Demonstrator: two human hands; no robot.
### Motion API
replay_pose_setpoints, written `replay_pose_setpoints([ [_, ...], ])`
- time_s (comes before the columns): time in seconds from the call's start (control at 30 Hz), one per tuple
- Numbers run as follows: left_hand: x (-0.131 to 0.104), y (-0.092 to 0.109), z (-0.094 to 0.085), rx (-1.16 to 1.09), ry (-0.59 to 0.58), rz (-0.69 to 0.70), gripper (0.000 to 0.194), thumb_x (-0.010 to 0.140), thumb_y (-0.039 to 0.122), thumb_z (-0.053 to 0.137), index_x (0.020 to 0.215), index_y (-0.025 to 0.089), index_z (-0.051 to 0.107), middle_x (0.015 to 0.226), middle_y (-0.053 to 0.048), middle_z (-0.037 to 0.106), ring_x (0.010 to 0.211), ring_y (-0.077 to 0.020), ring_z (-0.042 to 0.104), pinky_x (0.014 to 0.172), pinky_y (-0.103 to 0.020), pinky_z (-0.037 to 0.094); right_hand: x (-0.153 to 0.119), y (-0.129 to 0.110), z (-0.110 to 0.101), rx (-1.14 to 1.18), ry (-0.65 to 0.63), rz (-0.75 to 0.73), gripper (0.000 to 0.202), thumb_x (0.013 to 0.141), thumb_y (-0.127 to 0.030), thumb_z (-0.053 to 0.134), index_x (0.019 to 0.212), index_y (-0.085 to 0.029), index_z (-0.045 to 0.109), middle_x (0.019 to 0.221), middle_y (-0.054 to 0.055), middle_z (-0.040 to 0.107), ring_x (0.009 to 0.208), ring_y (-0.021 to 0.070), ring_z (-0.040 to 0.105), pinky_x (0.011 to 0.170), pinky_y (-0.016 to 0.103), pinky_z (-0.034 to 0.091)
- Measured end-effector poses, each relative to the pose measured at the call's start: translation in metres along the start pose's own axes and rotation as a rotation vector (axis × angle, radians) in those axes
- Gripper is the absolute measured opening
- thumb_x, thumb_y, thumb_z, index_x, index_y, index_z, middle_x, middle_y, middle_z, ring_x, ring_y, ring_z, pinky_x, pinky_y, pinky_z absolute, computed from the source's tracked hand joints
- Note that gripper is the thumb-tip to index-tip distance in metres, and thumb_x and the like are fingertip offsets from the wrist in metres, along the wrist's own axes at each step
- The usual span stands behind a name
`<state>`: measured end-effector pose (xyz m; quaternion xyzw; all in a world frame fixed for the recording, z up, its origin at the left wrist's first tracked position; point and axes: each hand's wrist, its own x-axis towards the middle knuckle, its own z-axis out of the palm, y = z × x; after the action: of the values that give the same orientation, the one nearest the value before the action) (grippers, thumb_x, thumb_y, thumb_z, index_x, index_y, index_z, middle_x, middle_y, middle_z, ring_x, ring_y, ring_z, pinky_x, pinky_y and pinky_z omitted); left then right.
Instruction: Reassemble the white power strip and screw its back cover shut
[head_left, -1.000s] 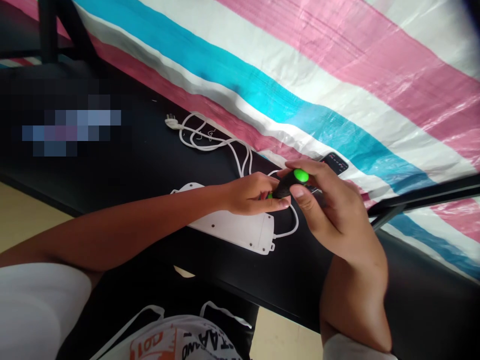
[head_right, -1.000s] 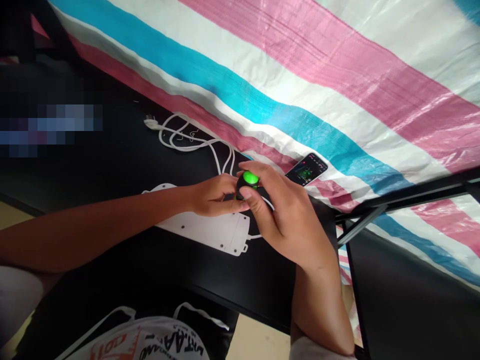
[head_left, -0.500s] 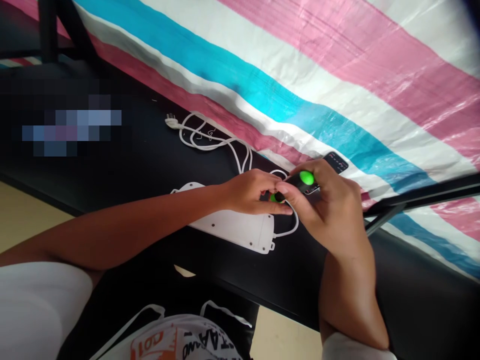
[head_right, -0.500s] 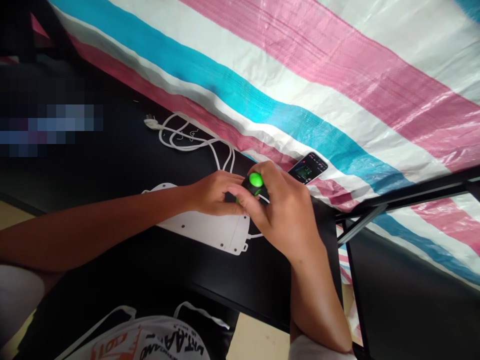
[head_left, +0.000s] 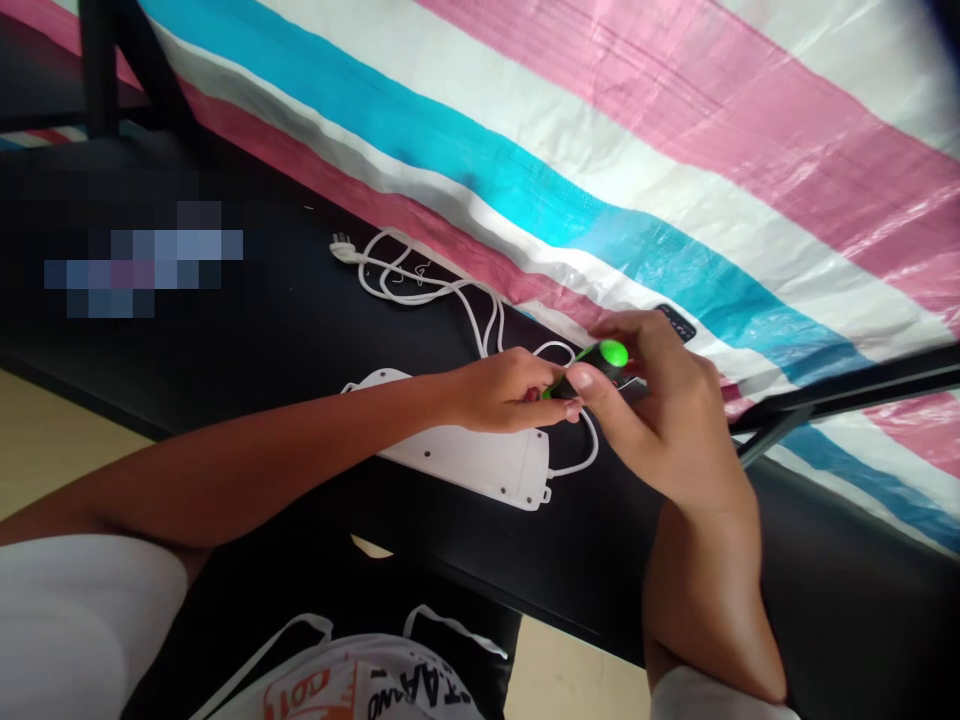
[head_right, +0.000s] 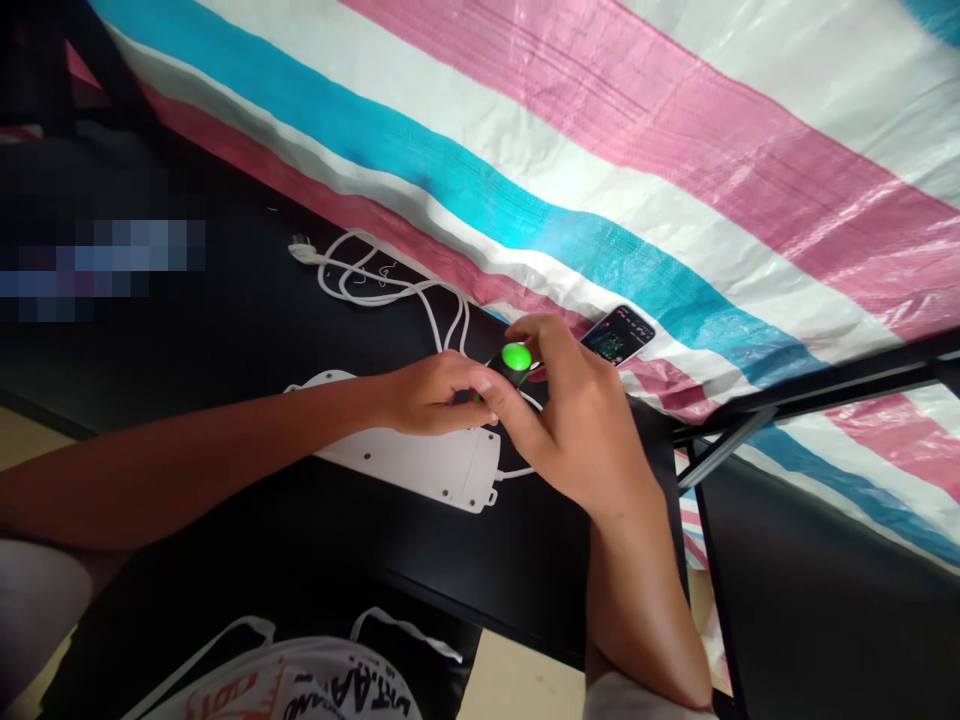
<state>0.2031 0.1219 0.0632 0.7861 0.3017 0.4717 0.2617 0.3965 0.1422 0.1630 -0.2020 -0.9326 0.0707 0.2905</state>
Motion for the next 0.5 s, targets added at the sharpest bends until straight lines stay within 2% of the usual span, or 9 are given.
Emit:
replay_pose_setpoints([
  [0.1, -0.0004, 0.0007, -0.0004, -0.035, -0.083, -0.008, 0.028, 0.102, 0.040, 0.056, 0.094, 0.016, 0.070, 0.075, -0.002, 0.067, 0.065, -0.0119, 0.062, 0.060, -0.025, 0.044, -0.0007, -0.0012, -0.0044, 0.132, -0.131, -0.009, 0.035, 0.103, -0.040, 0.056, 0.134, -0.025, 0.058, 0.120, 0.010, 0.071, 0.103, 0.0244, 0.071, 0.085, 0.037, 0.057],
  [0.13, -0.0005, 0.0003, -0.0002, -0.021, -0.065, -0.001, 0.029, 0.099, 0.044, 0.062, 0.095, 0.016, 0.070, 0.076, -0.002, 0.067, 0.067, -0.0126, 0.062, 0.061, -0.025, 0.045, -0.0010, -0.0017, -0.0046, 0.128, -0.120, -0.009, 0.031, 0.103, -0.039, 0.057, 0.130, -0.025, 0.060, 0.118, 0.009, 0.072, 0.101, 0.0238, 0.071, 0.085, 0.037, 0.057],
  [0.23, -0.0001, -0.0017, -0.0002, 0.005, 0.045, -0.008, 0.035, 0.086, 0.050, 0.078, 0.099, 0.017, 0.072, 0.080, -0.002, 0.069, 0.071, -0.0140, 0.064, 0.064, -0.026, 0.047, -0.0018, -0.0017, -0.0014, 0.015, 0.035, 0.008, 0.023, 0.097, -0.041, 0.067, 0.112, -0.023, 0.066, 0.099, 0.006, 0.072, 0.084, 0.0209, 0.069, 0.077, 0.034, 0.055],
  [0.3, 0.0006, -0.0021, -0.0014, -0.019, 0.056, -0.036, 0.031, 0.089, 0.048, 0.077, 0.095, 0.018, 0.073, 0.077, -0.001, 0.069, 0.067, -0.0130, 0.062, 0.062, -0.025, 0.045, -0.0017, -0.0007, -0.0004, -0.024, 0.061, 0.023, 0.027, 0.096, -0.043, 0.069, 0.113, -0.022, 0.066, 0.097, 0.006, 0.071, 0.082, 0.0211, 0.068, 0.077, 0.035, 0.054],
  [0.4, 0.0016, -0.0007, -0.0037, -0.106, -0.041, -0.072, 0.031, 0.098, 0.045, 0.066, 0.086, 0.017, 0.072, 0.070, 0.000, 0.066, 0.063, -0.0116, 0.061, 0.058, -0.024, 0.043, -0.0016, 0.0007, -0.0049, 0.078, -0.108, 0.031, 0.040, 0.101, -0.043, 0.060, 0.136, -0.023, 0.057, 0.114, 0.009, 0.071, 0.097, 0.0236, 0.070, 0.085, 0.037, 0.056],
  [0.47, 0.0020, 0.0005, -0.0042, -0.131, -0.033, -0.068, 0.032, 0.094, 0.045, 0.072, 0.082, 0.016, 0.070, 0.070, 0.000, 0.065, 0.064, -0.0109, 0.061, 0.060, -0.023, 0.044, -0.0020, 0.0007, -0.0080, 0.145, -0.195, 0.033, 0.042, 0.103, -0.041, 0.056, 0.142, -0.024, 0.053, 0.121, 0.010, 0.070, 0.101, 0.0235, 0.071, 0.086, 0.036, 0.056],
  [0.5, 0.0021, 0.0009, -0.0042, -0.125, -0.003, -0.059, 0.030, 0.089, 0.045, 0.077, 0.083, 0.016, 0.070, 0.072, 0.001, 0.066, 0.066, -0.0108, 0.061, 0.062, -0.023, 0.046, -0.0023, 0.0004, -0.0084, 0.139, -0.188, 0.037, 0.040, 0.103, -0.041, 0.057, 0.140, -0.024, 0.055, 0.121, 0.009, 0.071, 0.100, 0.0232, 0.072, 0.084, 0.035, 0.056],
])
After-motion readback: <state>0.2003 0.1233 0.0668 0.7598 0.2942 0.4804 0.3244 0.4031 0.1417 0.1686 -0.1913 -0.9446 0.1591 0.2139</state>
